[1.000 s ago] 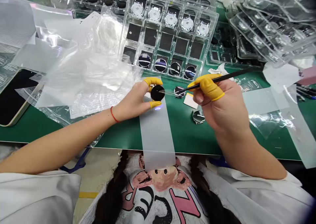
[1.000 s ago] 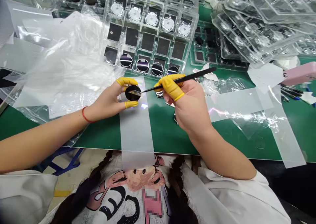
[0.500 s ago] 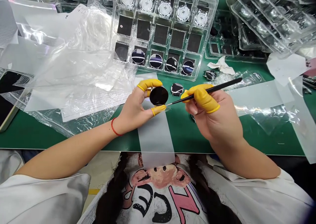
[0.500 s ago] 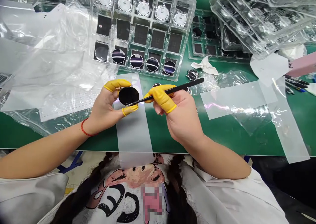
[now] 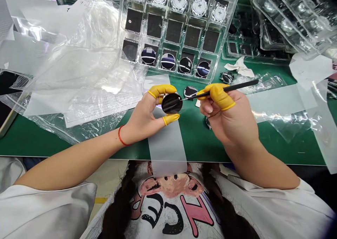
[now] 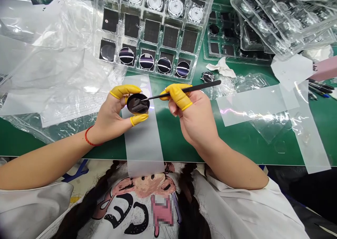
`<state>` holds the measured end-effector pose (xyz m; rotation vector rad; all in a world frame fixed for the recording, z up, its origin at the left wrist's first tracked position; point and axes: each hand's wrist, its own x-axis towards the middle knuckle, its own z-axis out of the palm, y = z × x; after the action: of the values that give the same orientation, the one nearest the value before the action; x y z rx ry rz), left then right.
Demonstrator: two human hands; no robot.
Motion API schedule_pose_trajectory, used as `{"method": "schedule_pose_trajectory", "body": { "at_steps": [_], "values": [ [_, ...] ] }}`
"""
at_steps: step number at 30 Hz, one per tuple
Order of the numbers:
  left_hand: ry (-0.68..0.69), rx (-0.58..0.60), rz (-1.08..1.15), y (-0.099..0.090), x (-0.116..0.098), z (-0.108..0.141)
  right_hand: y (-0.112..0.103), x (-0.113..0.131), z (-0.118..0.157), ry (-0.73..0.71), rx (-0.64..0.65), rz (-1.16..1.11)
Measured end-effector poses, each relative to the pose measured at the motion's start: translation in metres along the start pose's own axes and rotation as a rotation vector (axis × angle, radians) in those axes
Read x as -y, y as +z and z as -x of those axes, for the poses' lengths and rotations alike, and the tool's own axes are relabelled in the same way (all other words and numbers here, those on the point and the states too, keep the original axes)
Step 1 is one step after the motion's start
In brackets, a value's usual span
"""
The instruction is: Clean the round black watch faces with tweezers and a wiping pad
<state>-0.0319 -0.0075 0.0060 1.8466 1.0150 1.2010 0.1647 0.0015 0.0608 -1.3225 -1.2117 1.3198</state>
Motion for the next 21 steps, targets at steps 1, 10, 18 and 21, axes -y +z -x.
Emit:
{"method": "schedule_pose_trajectory", "body": {
  "at_steps": [1,10,18,21],
  "values": [
    [0.005,0.003,0.000,0.0000,-0.0006,0.0001,0.0000,-0.0005,-0.0005,0.003,-0.004,-0.005],
    [-0.042,0.047,-0.056,-0.0001,0.0007,0.0007,-0.0012,-0.0011,-0.0024,0.003,0.012,0.028],
    [-0.048,0.053,-0.031,-0.0009,0.0006,0.0003,-0.0019,-0.0016,-0.0010,-0.007,0.009,-0.003],
    [-0.056,0.050,-0.014,-0.0011,0.0014,0.0000,-0.0026,-0.0022,-0.0004,-0.011,0.011,-0.016]
  ]
}}
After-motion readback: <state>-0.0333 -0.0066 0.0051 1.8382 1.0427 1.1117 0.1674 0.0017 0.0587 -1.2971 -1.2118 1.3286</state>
